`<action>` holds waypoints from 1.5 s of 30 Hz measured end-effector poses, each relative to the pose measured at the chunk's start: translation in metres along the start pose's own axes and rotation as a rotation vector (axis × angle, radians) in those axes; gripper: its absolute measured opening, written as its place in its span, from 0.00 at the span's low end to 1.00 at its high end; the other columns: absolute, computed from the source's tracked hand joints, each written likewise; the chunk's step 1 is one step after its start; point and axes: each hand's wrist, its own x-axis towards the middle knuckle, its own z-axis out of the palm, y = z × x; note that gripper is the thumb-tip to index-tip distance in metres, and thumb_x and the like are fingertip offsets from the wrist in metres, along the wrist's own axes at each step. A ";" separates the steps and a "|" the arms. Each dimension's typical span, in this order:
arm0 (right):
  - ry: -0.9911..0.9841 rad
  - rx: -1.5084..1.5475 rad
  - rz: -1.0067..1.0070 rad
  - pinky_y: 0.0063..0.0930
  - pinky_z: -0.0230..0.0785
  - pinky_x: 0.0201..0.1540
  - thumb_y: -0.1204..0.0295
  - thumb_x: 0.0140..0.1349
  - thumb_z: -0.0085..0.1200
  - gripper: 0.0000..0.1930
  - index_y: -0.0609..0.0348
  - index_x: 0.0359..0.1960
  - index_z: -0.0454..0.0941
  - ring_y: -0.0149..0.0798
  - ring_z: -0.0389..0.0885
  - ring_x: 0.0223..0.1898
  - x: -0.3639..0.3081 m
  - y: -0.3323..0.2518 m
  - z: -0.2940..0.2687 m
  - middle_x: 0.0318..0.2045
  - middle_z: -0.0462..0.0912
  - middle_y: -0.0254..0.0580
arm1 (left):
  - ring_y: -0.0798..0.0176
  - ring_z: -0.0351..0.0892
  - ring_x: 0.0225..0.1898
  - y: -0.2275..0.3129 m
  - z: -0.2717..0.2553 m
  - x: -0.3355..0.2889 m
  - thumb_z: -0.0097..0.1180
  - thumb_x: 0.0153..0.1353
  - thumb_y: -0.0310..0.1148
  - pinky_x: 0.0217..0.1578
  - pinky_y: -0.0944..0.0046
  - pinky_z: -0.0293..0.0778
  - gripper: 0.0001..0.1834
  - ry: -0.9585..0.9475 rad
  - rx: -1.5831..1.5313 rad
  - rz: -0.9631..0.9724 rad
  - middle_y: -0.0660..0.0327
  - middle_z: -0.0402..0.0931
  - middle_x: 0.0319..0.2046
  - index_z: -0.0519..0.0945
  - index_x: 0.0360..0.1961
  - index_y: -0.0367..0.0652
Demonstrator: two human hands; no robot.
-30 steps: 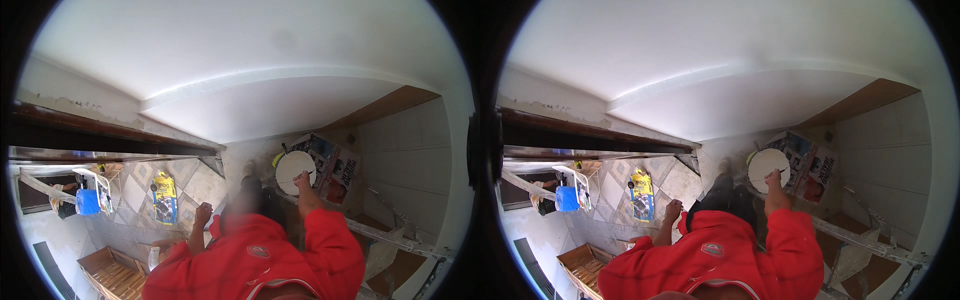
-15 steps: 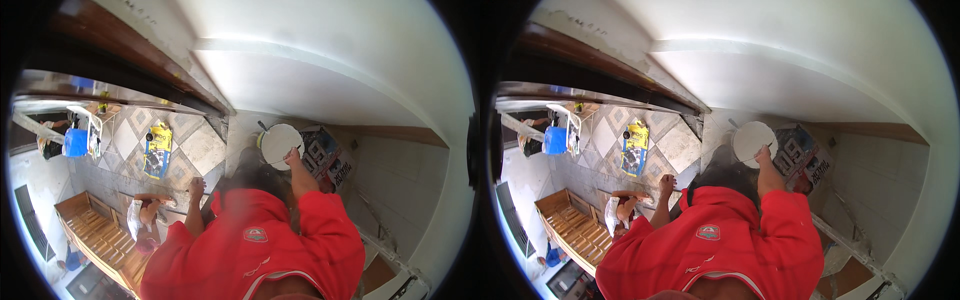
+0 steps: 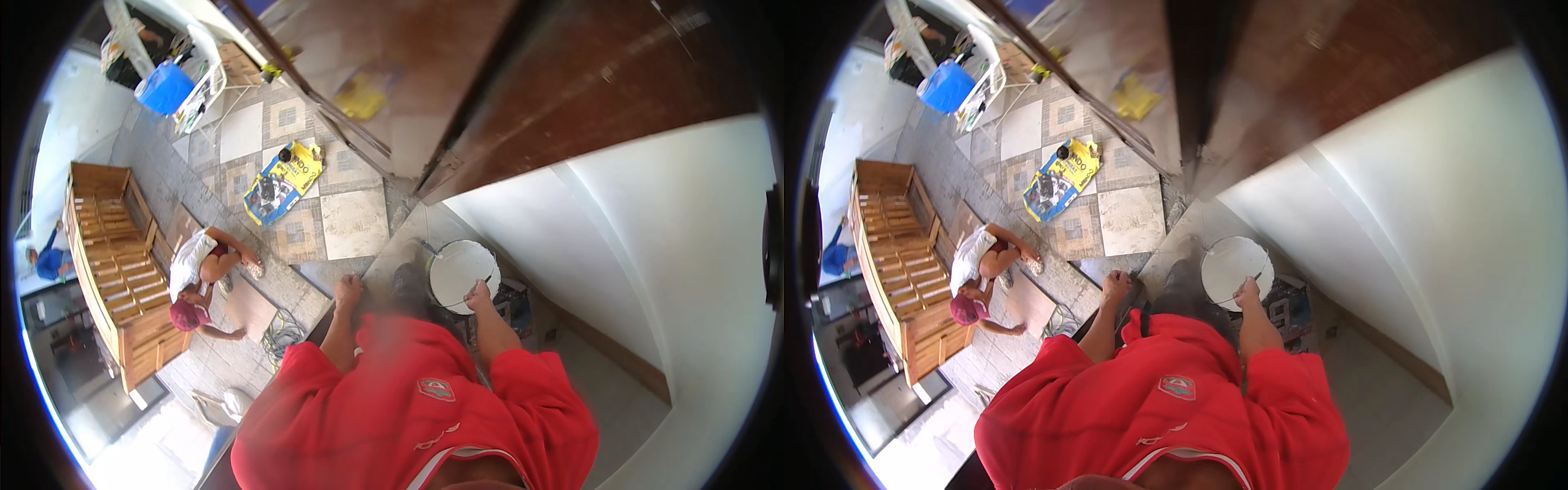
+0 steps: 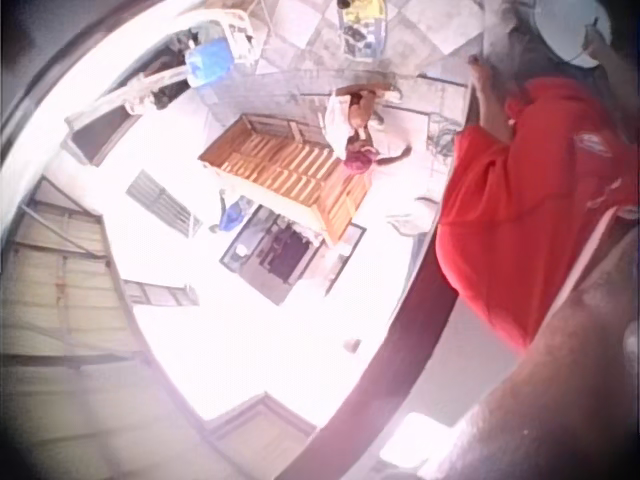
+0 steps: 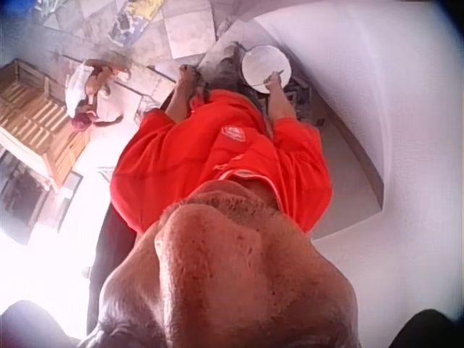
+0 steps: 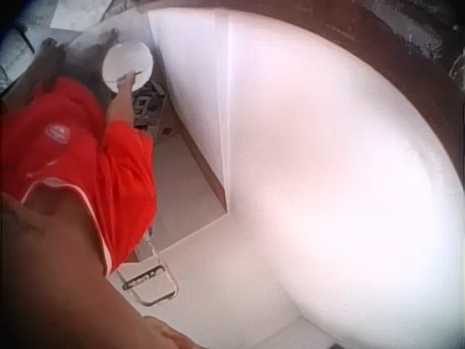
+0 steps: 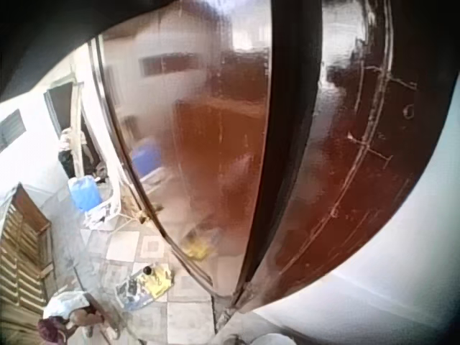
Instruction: The person moves around a construction site, climbs a ladder, and retrieves a paint bucket. They then open a paint can, stir the paint, and load a roller with paint in preparation for painting.
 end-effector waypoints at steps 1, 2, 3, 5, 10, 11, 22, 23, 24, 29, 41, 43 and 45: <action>-0.010 -0.042 -0.009 0.35 0.48 0.22 0.62 0.70 0.42 0.20 0.39 0.16 0.54 0.32 0.46 0.12 -0.001 -0.005 0.000 0.11 0.49 0.25 | 0.64 0.84 0.27 0.002 0.006 -0.005 0.51 0.68 0.40 0.29 0.63 0.79 0.17 0.015 -0.031 -0.017 0.56 0.85 0.29 0.81 0.42 0.34; -0.006 -0.080 -0.028 0.35 0.48 0.22 0.62 0.69 0.43 0.20 0.40 0.17 0.55 0.32 0.47 0.12 -0.001 -0.007 0.000 0.11 0.51 0.25 | 0.64 0.84 0.27 0.004 0.008 -0.011 0.51 0.68 0.40 0.29 0.63 0.79 0.17 0.023 -0.055 -0.029 0.56 0.85 0.28 0.81 0.42 0.35; -0.014 -0.120 -0.044 0.35 0.48 0.22 0.62 0.69 0.44 0.19 0.41 0.18 0.56 0.32 0.47 0.12 0.000 -0.008 0.006 0.12 0.52 0.25 | 0.64 0.84 0.27 -0.003 0.008 -0.014 0.51 0.68 0.40 0.29 0.63 0.79 0.17 0.037 -0.058 -0.033 0.56 0.85 0.28 0.81 0.42 0.35; -0.053 -0.178 -0.068 0.35 0.48 0.20 0.62 0.68 0.46 0.18 0.42 0.18 0.58 0.33 0.48 0.11 -0.001 -0.004 0.013 0.12 0.53 0.26 | 0.64 0.84 0.27 -0.021 0.007 -0.019 0.51 0.68 0.39 0.30 0.63 0.79 0.17 0.063 -0.053 -0.039 0.57 0.84 0.28 0.81 0.41 0.35; -0.089 -0.362 -0.072 0.33 0.47 0.18 0.63 0.66 0.47 0.19 0.40 0.16 0.57 0.32 0.48 0.09 -0.020 0.005 0.054 0.11 0.51 0.24 | 0.63 0.85 0.28 -0.049 0.017 -0.051 0.51 0.67 0.38 0.32 0.62 0.80 0.16 0.160 -0.029 0.011 0.56 0.84 0.28 0.81 0.41 0.35; -0.093 -0.392 -0.078 0.33 0.46 0.17 0.63 0.66 0.48 0.19 0.40 0.16 0.57 0.32 0.48 0.09 -0.018 0.001 0.063 0.11 0.51 0.24 | 0.62 0.85 0.28 -0.038 0.017 -0.056 0.51 0.67 0.38 0.33 0.62 0.80 0.16 0.174 -0.019 0.050 0.55 0.85 0.29 0.81 0.41 0.35; -0.243 -0.752 -0.125 0.31 0.49 0.14 0.64 0.62 0.52 0.10 0.48 0.26 0.66 0.31 0.56 0.10 -0.025 0.016 0.127 0.12 0.58 0.27 | 0.59 0.86 0.33 -0.021 0.013 -0.197 0.51 0.69 0.35 0.39 0.58 0.80 0.13 0.230 -0.035 0.205 0.54 0.85 0.31 0.80 0.40 0.36; -0.244 -0.785 -0.080 0.33 0.48 0.15 0.64 0.65 0.51 0.14 0.47 0.22 0.63 0.30 0.52 0.10 -0.030 0.026 0.125 0.12 0.56 0.27 | 0.57 0.86 0.34 -0.013 0.008 -0.218 0.51 0.69 0.35 0.39 0.58 0.79 0.12 0.232 -0.065 0.204 0.53 0.85 0.32 0.80 0.40 0.36; -0.268 -0.795 -0.116 0.32 0.48 0.15 0.64 0.64 0.51 0.12 0.48 0.23 0.65 0.31 0.54 0.10 -0.022 0.027 0.129 0.12 0.58 0.27 | 0.55 0.86 0.34 0.009 0.000 -0.224 0.51 0.68 0.34 0.39 0.57 0.79 0.12 0.243 -0.091 0.240 0.53 0.84 0.32 0.80 0.40 0.36; -0.272 -0.996 -0.118 0.31 0.45 0.15 0.65 0.65 0.50 0.13 0.46 0.23 0.63 0.29 0.51 0.11 -0.001 0.038 0.158 0.12 0.56 0.26 | 0.42 0.82 0.43 0.084 -0.045 -0.241 0.52 0.68 0.34 0.46 0.52 0.76 0.12 0.205 -0.087 0.265 0.45 0.82 0.39 0.81 0.41 0.36; -0.226 -1.239 -0.105 0.30 0.48 0.14 0.65 0.66 0.50 0.12 0.45 0.24 0.65 0.27 0.52 0.11 -0.058 0.091 0.244 0.13 0.57 0.25 | 0.49 0.84 0.37 0.079 -0.084 -0.224 0.52 0.69 0.33 0.41 0.56 0.78 0.11 0.319 -0.303 0.216 0.49 0.83 0.34 0.81 0.42 0.36; -0.246 -1.256 -0.105 0.29 0.47 0.14 0.65 0.66 0.50 0.12 0.45 0.23 0.65 0.27 0.51 0.10 -0.074 0.102 0.261 0.12 0.57 0.25 | 0.51 0.85 0.36 0.072 -0.089 -0.219 0.51 0.70 0.33 0.40 0.57 0.78 0.11 0.373 -0.326 0.175 0.51 0.83 0.33 0.81 0.41 0.36; -0.243 -1.278 -0.127 0.29 0.47 0.14 0.65 0.66 0.50 0.13 0.45 0.23 0.64 0.27 0.50 0.10 -0.082 0.111 0.270 0.12 0.56 0.25 | 0.49 0.84 0.38 0.068 -0.092 -0.218 0.51 0.69 0.33 0.42 0.55 0.78 0.11 0.384 -0.354 0.112 0.49 0.83 0.34 0.81 0.41 0.37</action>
